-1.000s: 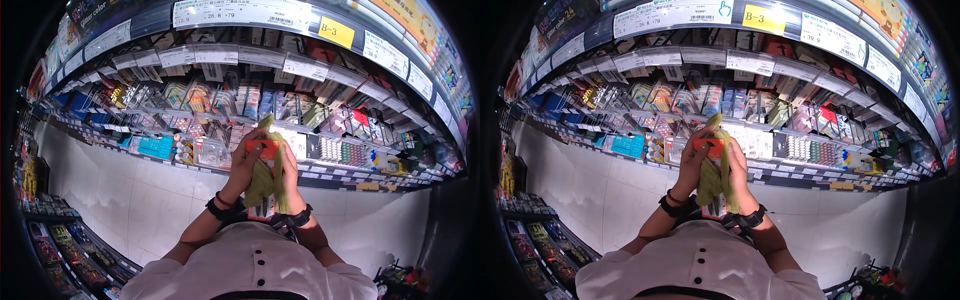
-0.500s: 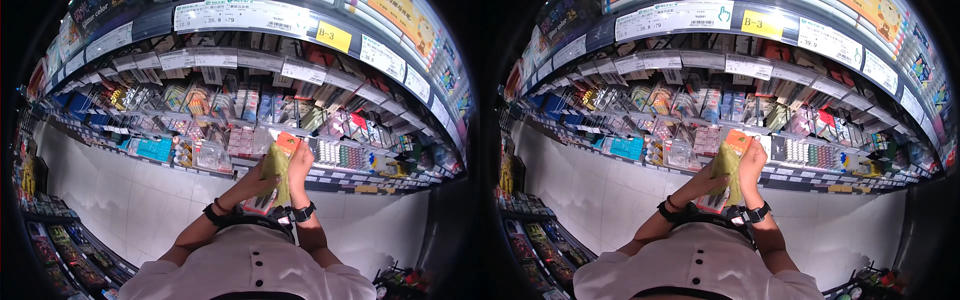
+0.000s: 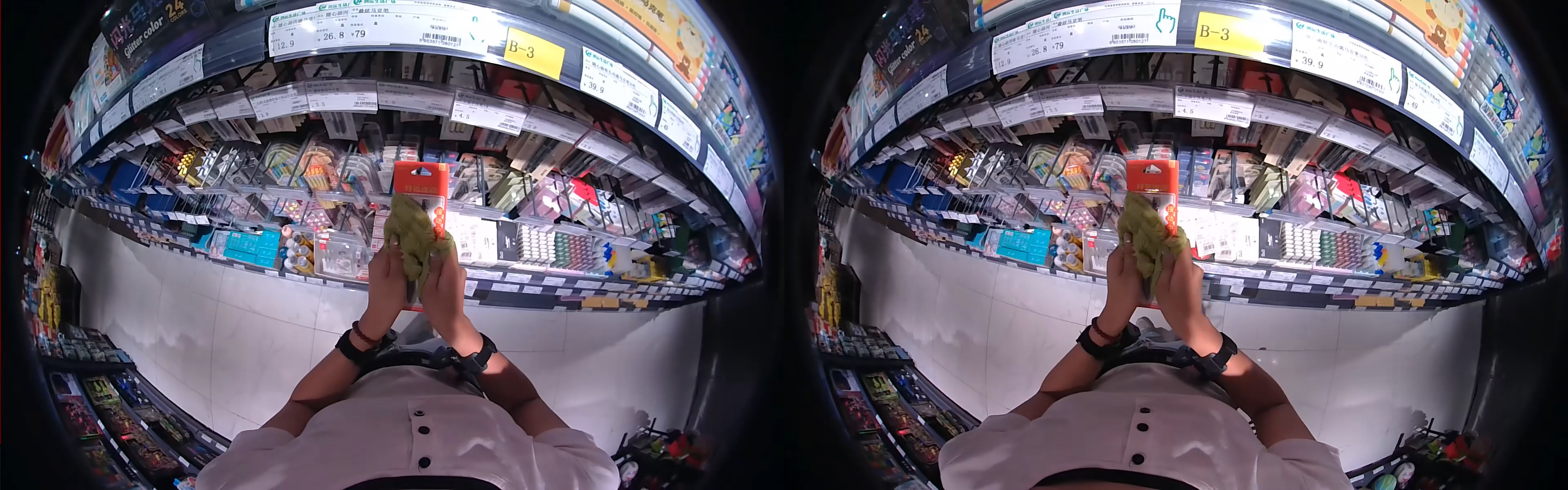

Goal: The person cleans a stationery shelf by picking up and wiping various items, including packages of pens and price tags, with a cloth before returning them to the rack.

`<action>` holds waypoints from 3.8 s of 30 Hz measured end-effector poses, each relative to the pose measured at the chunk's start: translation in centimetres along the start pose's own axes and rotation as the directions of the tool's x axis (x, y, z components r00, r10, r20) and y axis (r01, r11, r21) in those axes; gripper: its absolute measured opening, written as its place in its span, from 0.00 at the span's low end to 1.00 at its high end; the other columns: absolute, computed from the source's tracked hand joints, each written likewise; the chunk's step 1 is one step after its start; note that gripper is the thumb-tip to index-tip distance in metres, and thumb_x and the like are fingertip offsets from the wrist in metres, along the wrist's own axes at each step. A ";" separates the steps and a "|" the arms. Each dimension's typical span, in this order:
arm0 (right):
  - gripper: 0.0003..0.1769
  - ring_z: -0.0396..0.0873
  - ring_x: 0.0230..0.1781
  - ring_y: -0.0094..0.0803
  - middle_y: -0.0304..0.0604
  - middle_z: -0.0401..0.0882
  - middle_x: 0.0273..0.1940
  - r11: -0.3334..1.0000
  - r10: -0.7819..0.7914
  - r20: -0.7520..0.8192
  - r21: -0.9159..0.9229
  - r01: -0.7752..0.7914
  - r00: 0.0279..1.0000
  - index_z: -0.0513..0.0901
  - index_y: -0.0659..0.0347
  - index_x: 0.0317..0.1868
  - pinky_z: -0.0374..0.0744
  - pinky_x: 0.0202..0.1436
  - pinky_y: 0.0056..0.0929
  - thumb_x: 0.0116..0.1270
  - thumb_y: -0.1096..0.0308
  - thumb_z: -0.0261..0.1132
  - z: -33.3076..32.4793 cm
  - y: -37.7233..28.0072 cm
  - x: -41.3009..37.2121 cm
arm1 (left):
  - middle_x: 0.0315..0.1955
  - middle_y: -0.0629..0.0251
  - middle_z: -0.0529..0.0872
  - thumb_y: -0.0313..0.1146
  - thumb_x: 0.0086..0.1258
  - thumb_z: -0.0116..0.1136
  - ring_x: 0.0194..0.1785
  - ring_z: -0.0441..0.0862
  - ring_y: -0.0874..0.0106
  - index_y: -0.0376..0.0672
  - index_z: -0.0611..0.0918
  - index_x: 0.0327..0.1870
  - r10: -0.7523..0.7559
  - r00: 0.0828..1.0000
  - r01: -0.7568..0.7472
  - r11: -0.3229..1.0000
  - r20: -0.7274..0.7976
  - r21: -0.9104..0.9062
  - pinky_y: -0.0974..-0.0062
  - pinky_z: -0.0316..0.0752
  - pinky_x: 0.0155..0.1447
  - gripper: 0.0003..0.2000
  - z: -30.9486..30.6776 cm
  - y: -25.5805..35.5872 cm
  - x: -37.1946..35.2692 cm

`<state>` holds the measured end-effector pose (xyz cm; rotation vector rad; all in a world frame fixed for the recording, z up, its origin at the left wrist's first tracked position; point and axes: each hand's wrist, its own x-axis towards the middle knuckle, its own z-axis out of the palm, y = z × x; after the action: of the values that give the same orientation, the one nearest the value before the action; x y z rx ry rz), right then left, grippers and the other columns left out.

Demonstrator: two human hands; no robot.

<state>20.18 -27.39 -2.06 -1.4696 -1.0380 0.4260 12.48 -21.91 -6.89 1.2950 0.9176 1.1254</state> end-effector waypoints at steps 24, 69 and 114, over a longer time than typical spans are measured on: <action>0.20 0.74 0.37 0.25 0.44 0.76 0.35 0.750 0.360 0.031 0.585 -0.309 0.933 0.70 0.67 0.46 0.72 0.38 0.22 0.72 0.58 0.41 -0.3 4.5 1.0 | 0.18 0.50 0.78 0.34 0.68 0.41 0.21 0.77 0.53 0.38 0.69 0.47 0.190 0.971 -0.232 0.900 0.147 0.369 0.65 0.68 0.22 0.12 0.7 2.8 -1.0; 0.12 0.76 0.31 0.55 0.60 0.76 0.31 0.584 -0.182 -0.210 -0.809 -0.067 0.961 0.77 0.69 0.30 0.74 0.33 0.42 0.57 0.66 0.58 -9.5 0.4 17.3 | 0.47 0.59 0.76 0.39 0.70 0.41 0.48 0.74 0.68 0.34 0.71 0.52 -0.166 0.953 0.047 0.907 -0.254 -0.417 0.70 0.68 0.54 0.18 -13.1 3.5 -3.3; 0.10 0.61 0.12 0.39 0.51 0.61 0.12 0.788 0.260 0.025 -0.583 -0.197 0.965 0.67 0.71 0.21 0.61 0.18 0.33 0.54 0.72 0.53 -20.0 7.1 -3.0 | 0.47 0.60 0.77 0.34 0.68 0.42 0.46 0.77 0.67 0.38 0.69 0.55 -0.082 0.994 0.048 0.913 -0.066 -0.405 0.70 0.75 0.48 0.17 -10.6 0.2 -2.6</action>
<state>36.51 -40.81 -5.38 -2.1580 -1.1317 0.3768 1.57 -21.80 -7.84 0.8799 0.7319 1.2456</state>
